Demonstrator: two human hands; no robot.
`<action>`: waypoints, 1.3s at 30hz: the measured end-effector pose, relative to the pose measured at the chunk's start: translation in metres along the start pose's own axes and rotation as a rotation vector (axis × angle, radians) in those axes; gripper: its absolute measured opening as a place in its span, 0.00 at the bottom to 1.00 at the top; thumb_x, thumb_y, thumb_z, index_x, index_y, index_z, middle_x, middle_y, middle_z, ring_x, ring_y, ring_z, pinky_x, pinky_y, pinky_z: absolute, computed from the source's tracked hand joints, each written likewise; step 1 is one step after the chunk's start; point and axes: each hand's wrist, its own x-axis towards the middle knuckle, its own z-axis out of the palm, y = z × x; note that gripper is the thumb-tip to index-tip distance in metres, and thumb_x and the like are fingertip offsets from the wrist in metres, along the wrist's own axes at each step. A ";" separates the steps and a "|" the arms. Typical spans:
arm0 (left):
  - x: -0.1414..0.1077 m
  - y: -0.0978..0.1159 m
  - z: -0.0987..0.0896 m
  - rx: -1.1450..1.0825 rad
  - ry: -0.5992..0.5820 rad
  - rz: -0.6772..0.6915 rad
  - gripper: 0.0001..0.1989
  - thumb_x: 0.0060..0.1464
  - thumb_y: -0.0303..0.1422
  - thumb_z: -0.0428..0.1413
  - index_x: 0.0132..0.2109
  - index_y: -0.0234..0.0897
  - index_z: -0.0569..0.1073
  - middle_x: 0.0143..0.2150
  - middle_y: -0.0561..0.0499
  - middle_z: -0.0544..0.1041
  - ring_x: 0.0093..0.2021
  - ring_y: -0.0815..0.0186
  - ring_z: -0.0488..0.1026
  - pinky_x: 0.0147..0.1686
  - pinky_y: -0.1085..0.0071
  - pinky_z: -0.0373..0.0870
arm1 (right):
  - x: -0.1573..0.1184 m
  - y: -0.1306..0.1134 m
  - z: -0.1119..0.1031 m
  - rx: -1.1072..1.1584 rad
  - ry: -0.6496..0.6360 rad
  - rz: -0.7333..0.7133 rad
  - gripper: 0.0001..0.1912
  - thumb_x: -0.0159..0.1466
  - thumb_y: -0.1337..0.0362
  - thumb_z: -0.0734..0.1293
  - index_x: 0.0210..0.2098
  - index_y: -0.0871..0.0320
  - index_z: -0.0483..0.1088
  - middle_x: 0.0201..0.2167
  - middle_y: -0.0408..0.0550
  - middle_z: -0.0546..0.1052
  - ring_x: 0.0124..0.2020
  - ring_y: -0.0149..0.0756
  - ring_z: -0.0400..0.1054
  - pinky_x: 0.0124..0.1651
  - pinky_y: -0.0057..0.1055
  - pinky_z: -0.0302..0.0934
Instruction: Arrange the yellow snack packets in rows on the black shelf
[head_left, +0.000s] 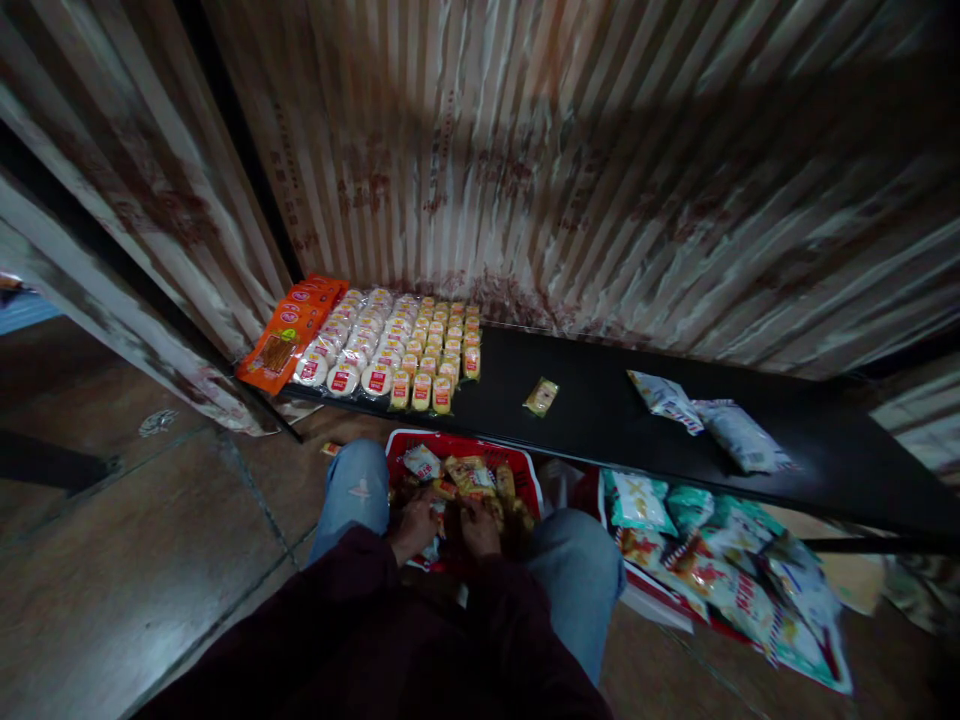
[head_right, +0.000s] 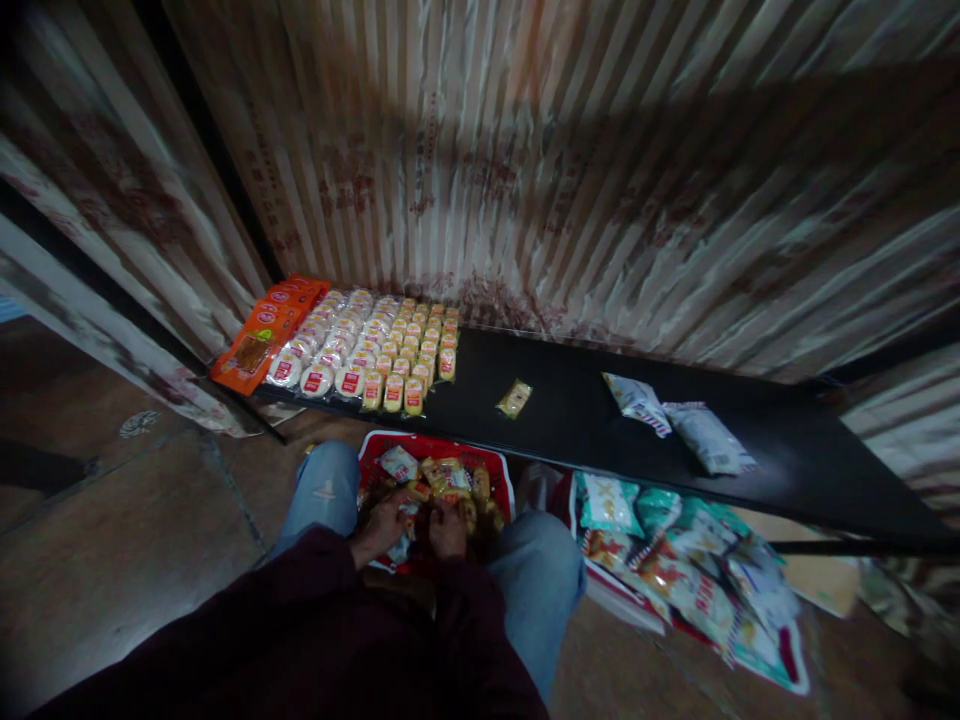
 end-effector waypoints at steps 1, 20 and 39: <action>0.003 -0.001 0.001 -0.028 -0.012 -0.034 0.23 0.46 0.18 0.51 0.50 0.36 0.76 0.51 0.43 0.77 0.52 0.56 0.73 0.59 0.58 0.64 | 0.000 0.000 0.001 -0.010 0.000 -0.003 0.18 0.56 0.66 0.60 0.39 0.56 0.78 0.40 0.53 0.81 0.45 0.44 0.74 0.53 0.40 0.66; 0.023 -0.012 0.008 -1.036 -0.116 -0.494 0.22 0.49 0.29 0.59 0.53 0.39 0.68 0.46 0.47 0.76 0.51 0.64 0.72 0.53 0.67 0.66 | 0.014 0.006 0.025 0.132 -0.177 -0.134 0.25 0.52 0.72 0.61 0.47 0.57 0.75 0.50 0.52 0.77 0.58 0.43 0.66 0.65 0.43 0.54; 0.013 -0.003 -0.009 -1.005 -0.304 -0.408 0.20 0.46 0.34 0.58 0.49 0.36 0.74 0.43 0.46 0.77 0.38 0.66 0.72 0.43 0.70 0.66 | -0.001 -0.012 0.013 0.384 0.009 -0.080 0.21 0.51 0.57 0.67 0.43 0.59 0.74 0.47 0.54 0.78 0.52 0.45 0.69 0.60 0.45 0.59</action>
